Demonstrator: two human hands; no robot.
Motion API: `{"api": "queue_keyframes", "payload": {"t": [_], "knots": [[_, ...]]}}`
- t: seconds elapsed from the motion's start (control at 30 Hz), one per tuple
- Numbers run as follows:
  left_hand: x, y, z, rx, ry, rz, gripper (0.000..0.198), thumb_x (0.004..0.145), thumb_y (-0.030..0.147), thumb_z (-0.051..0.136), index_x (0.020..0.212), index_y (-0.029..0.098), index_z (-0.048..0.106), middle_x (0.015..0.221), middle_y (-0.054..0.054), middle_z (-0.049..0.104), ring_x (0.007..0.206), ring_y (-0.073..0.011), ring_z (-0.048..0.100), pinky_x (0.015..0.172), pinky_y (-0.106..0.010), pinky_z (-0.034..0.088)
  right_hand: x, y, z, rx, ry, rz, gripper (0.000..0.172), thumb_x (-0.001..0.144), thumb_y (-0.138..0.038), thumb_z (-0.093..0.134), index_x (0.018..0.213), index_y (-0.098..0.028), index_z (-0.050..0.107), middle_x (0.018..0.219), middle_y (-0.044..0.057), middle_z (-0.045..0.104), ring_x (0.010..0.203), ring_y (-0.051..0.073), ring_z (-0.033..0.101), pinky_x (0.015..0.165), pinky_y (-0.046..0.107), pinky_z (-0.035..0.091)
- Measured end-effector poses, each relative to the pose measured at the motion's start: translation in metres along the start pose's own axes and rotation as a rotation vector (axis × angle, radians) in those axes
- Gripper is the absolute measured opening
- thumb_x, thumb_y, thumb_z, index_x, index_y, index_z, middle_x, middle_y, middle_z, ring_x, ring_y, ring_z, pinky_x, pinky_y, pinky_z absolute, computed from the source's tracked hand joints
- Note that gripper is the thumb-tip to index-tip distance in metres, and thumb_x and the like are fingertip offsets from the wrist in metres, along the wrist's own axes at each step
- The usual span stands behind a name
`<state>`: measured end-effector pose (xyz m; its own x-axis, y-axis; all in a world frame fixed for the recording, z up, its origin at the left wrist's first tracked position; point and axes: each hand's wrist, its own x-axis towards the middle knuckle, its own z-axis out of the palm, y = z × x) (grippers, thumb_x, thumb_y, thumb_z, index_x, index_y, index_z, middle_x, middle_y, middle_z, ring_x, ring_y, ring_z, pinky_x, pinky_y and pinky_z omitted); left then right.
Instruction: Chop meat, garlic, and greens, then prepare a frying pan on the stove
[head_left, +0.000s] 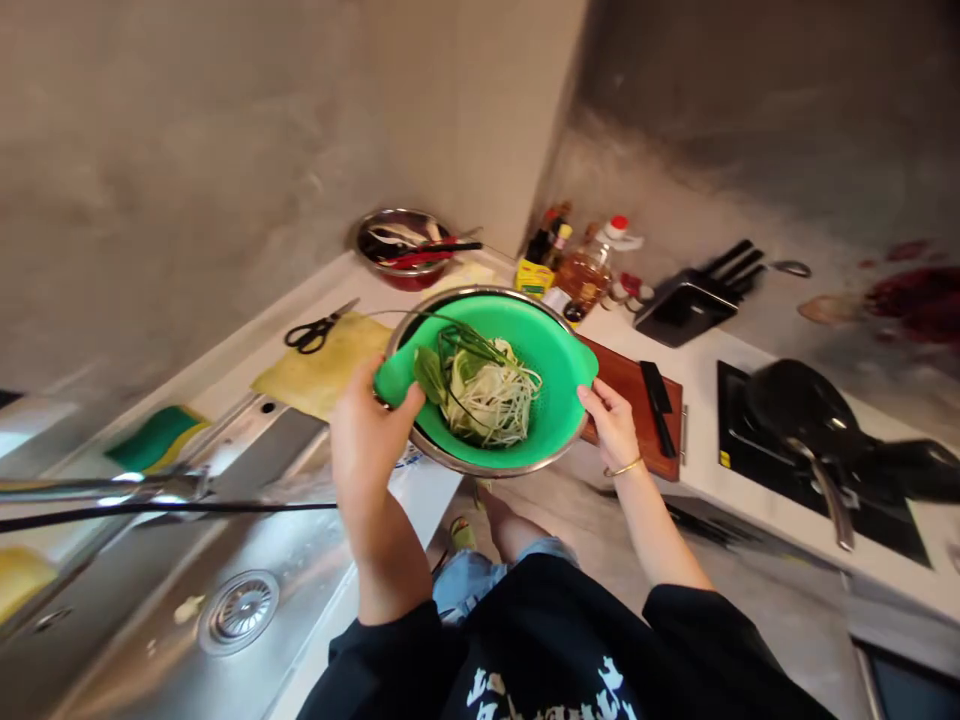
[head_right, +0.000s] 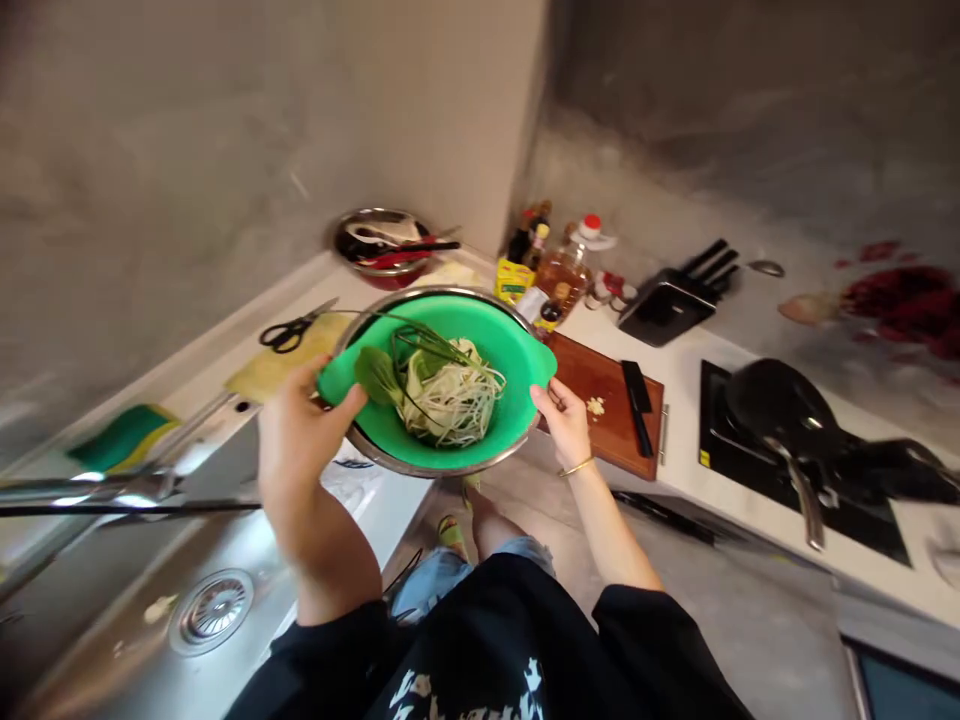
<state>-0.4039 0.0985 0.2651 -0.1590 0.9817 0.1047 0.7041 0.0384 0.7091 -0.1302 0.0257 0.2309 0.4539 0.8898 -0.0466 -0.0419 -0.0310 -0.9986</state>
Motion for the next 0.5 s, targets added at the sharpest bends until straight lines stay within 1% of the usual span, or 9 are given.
{"api": "queue_keyframes", "payload": {"t": [0.07,0.13,0.2,0.23,0.27,0.33,0.4,0.5], "knots": [[-0.019,0.014,0.032,0.005,-0.108,0.035,0.049,0.068,0.041,0.061,0.114,0.023,0.057,0.072,-0.001,0.064,0.064,-0.0213,0.06,0.062,-0.033,0.047,-0.025,0.005,-0.043,0.0,0.09,0.061,0.027,0.066,-0.039,0.072,0.085,-0.02,0.068,0.075,0.0,0.065,0.065,0.012,0.055,0.06,0.023,0.046],[-0.032,0.031,0.068,-0.027,-0.181,0.111,0.045,0.069,0.038,0.061,0.111,0.022,0.058,0.073,-0.002,0.064,0.068,-0.0222,0.061,0.064,-0.032,0.047,-0.044,0.01,-0.083,0.016,0.181,0.114,0.03,0.064,-0.04,0.074,0.085,-0.019,0.069,0.072,0.0,0.065,0.061,0.011,0.054,0.057,0.022,0.046],[-0.04,0.055,0.105,-0.09,-0.251,0.205,0.041,0.069,0.033,0.061,0.108,0.022,0.059,0.077,-0.002,0.065,0.072,-0.0222,0.061,0.067,-0.031,0.047,-0.052,0.014,-0.122,0.041,0.271,0.142,0.033,0.062,-0.04,0.075,0.086,-0.019,0.068,0.073,0.0,0.066,0.059,0.011,0.054,0.056,0.023,0.046],[-0.042,0.07,0.125,-0.124,-0.288,0.247,0.038,0.069,0.032,0.062,0.105,0.022,0.059,0.078,-0.002,0.066,0.074,-0.0221,0.061,0.068,-0.03,0.047,-0.052,0.015,-0.141,0.056,0.317,0.14,0.034,0.061,-0.04,0.075,0.087,-0.019,0.068,0.074,0.0,0.066,0.06,0.01,0.054,0.056,0.023,0.047],[-0.043,0.085,0.145,-0.153,-0.324,0.282,0.036,0.069,0.03,0.062,0.104,0.021,0.06,0.079,-0.002,0.066,0.075,-0.022,0.061,0.069,-0.03,0.047,-0.048,0.017,-0.16,0.073,0.359,0.133,0.035,0.06,-0.04,0.076,0.087,-0.019,0.068,0.076,0.0,0.066,0.06,0.01,0.054,0.057,0.023,0.047],[-0.042,0.12,0.188,-0.191,-0.378,0.33,0.034,0.069,0.029,0.062,0.102,0.018,0.06,0.081,-0.004,0.066,0.078,-0.0223,0.061,0.071,-0.029,0.046,-0.034,0.022,-0.199,0.114,0.425,0.119,0.037,0.057,-0.039,0.078,0.086,-0.019,0.068,0.077,-0.001,0.066,0.061,0.01,0.054,0.058,0.023,0.048],[-0.038,0.155,0.232,-0.206,-0.393,0.354,0.035,0.069,0.028,0.063,0.102,0.016,0.06,0.084,-0.006,0.067,0.081,-0.023,0.061,0.074,-0.03,0.046,-0.01,0.028,-0.236,0.146,0.457,0.113,0.035,0.055,-0.038,0.078,0.082,-0.019,0.067,0.073,-0.002,0.064,0.059,0.008,0.053,0.057,0.021,0.047],[-0.03,0.205,0.298,-0.221,-0.392,0.368,0.037,0.068,0.025,0.064,0.103,0.015,0.06,0.088,-0.007,0.067,0.086,-0.0243,0.061,0.078,-0.031,0.045,0.034,0.038,-0.289,0.165,0.473,0.112,0.03,0.054,-0.037,0.079,0.069,-0.017,0.062,0.061,-0.005,0.058,0.053,0.006,0.049,0.055,0.02,0.046]]}}
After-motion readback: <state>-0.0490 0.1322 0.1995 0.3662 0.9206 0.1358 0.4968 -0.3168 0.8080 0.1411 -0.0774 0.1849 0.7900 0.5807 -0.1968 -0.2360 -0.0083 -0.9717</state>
